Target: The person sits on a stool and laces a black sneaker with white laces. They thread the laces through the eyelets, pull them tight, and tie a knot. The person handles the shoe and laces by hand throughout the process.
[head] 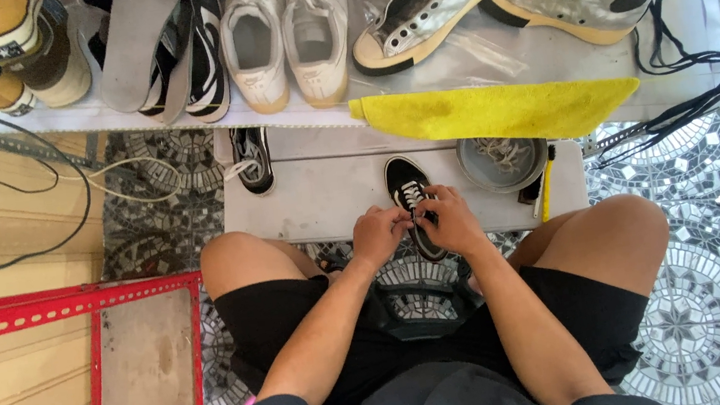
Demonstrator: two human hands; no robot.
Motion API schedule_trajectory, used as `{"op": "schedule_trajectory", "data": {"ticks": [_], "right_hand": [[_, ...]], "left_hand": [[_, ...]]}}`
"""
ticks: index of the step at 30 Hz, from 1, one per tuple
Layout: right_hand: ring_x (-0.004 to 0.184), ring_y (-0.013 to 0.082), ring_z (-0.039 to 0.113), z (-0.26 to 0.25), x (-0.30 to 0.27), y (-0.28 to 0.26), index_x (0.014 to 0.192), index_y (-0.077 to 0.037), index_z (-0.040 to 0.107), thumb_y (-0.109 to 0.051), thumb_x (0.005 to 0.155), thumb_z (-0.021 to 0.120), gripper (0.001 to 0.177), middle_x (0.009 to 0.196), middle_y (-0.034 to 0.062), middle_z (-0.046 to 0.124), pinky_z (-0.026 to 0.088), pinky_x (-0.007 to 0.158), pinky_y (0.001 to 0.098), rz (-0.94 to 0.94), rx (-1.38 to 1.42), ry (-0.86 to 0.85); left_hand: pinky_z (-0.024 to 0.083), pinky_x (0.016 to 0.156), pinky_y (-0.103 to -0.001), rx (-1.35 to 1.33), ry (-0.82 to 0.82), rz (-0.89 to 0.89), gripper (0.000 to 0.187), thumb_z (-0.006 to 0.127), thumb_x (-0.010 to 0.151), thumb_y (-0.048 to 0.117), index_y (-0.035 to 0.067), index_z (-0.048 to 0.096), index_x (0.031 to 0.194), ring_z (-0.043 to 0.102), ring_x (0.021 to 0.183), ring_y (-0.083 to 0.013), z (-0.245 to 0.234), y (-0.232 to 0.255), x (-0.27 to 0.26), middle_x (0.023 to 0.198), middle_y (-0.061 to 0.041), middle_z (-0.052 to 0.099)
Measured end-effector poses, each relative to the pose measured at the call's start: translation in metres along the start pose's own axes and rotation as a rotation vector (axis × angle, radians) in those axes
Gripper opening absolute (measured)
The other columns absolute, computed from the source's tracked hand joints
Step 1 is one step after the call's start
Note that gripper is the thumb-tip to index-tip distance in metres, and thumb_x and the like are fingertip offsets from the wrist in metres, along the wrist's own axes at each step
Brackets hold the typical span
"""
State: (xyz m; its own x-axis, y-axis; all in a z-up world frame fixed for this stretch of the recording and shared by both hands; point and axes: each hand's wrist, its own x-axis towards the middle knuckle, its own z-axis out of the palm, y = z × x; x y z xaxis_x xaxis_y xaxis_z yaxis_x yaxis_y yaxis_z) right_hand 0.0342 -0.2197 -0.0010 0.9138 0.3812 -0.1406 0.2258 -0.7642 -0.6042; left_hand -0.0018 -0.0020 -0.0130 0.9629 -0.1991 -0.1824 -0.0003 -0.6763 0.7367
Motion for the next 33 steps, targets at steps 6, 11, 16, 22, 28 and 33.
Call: {"op": "schedule_trajectory", "data": {"ticks": [6, 11, 16, 22, 28, 33], "right_hand": [[0.134, 0.0563, 0.064, -0.007, 0.0, -0.006, 0.1, -0.019, 0.083, -0.018, 0.098, 0.083, 0.003, 0.14, 0.0163, 0.069, 0.059, 0.101, 0.0713, -0.1, 0.147, 0.064], [0.125, 0.0551, 0.068, -0.005, 0.006, -0.003, 0.094, -0.011, 0.08, -0.01, 0.094, 0.08, 0.002, 0.135, 0.0183, 0.073, 0.061, 0.1, 0.0673, -0.131, 0.266, 0.078], [0.129, 0.0555, 0.065, -0.013, 0.004, -0.015, 0.092, -0.008, 0.079, -0.011, 0.092, 0.079, 0.003, 0.145, 0.0203, 0.068, 0.06, 0.103, 0.0666, -0.102, 0.242, 0.06], [0.131, 0.0518, 0.066, -0.011, 0.006, -0.014, 0.09, -0.01, 0.081, -0.014, 0.09, 0.082, 0.004, 0.144, 0.016, 0.071, 0.061, 0.104, 0.0621, -0.119, 0.203, 0.082], [0.127, 0.0513, 0.068, -0.003, 0.009, -0.01, 0.088, -0.008, 0.078, -0.013, 0.089, 0.079, 0.006, 0.14, 0.017, 0.073, 0.062, 0.103, 0.0616, -0.134, 0.16, 0.082], [0.132, 0.0509, 0.066, -0.003, 0.007, -0.015, 0.086, -0.005, 0.074, -0.012, 0.089, 0.075, 0.008, 0.144, 0.0178, 0.069, 0.063, 0.104, 0.0613, -0.094, 0.153, 0.058]], "left_hand": [[0.058, 0.1, -0.049, -0.009, 0.001, 0.043, 0.019, 0.073, 0.109, 0.031, 0.016, 0.084, 0.114, 0.072, 0.116, -0.0355, 0.002, -0.002, 0.003, 0.112, -0.009, 0.085], [0.06, 0.097, -0.05, -0.084, 0.027, -0.023, 0.017, 0.076, 0.106, 0.032, 0.018, 0.083, 0.112, 0.072, 0.109, -0.0334, 0.008, -0.003, 0.004, 0.11, -0.007, 0.084], [0.061, 0.096, -0.047, -0.138, 0.062, -0.107, 0.015, 0.08, 0.102, 0.034, 0.022, 0.082, 0.112, 0.073, 0.107, -0.0281, 0.018, -0.006, 0.001, 0.11, -0.001, 0.082], [0.062, 0.093, -0.05, -0.079, 0.089, -0.007, 0.011, 0.078, 0.104, 0.028, 0.019, 0.082, 0.108, 0.073, 0.105, -0.0339, 0.02, -0.018, 0.011, 0.105, -0.007, 0.082], [0.062, 0.095, -0.049, -0.008, 0.044, 0.074, 0.012, 0.072, 0.106, 0.028, 0.021, 0.081, 0.11, 0.072, 0.11, -0.0315, 0.005, -0.006, 0.015, 0.106, -0.002, 0.082], [0.061, 0.095, -0.047, 0.022, 0.027, 0.078, 0.015, 0.069, 0.107, 0.032, 0.023, 0.081, 0.109, 0.071, 0.11, -0.028, 0.001, 0.001, 0.011, 0.106, 0.001, 0.081]]}}
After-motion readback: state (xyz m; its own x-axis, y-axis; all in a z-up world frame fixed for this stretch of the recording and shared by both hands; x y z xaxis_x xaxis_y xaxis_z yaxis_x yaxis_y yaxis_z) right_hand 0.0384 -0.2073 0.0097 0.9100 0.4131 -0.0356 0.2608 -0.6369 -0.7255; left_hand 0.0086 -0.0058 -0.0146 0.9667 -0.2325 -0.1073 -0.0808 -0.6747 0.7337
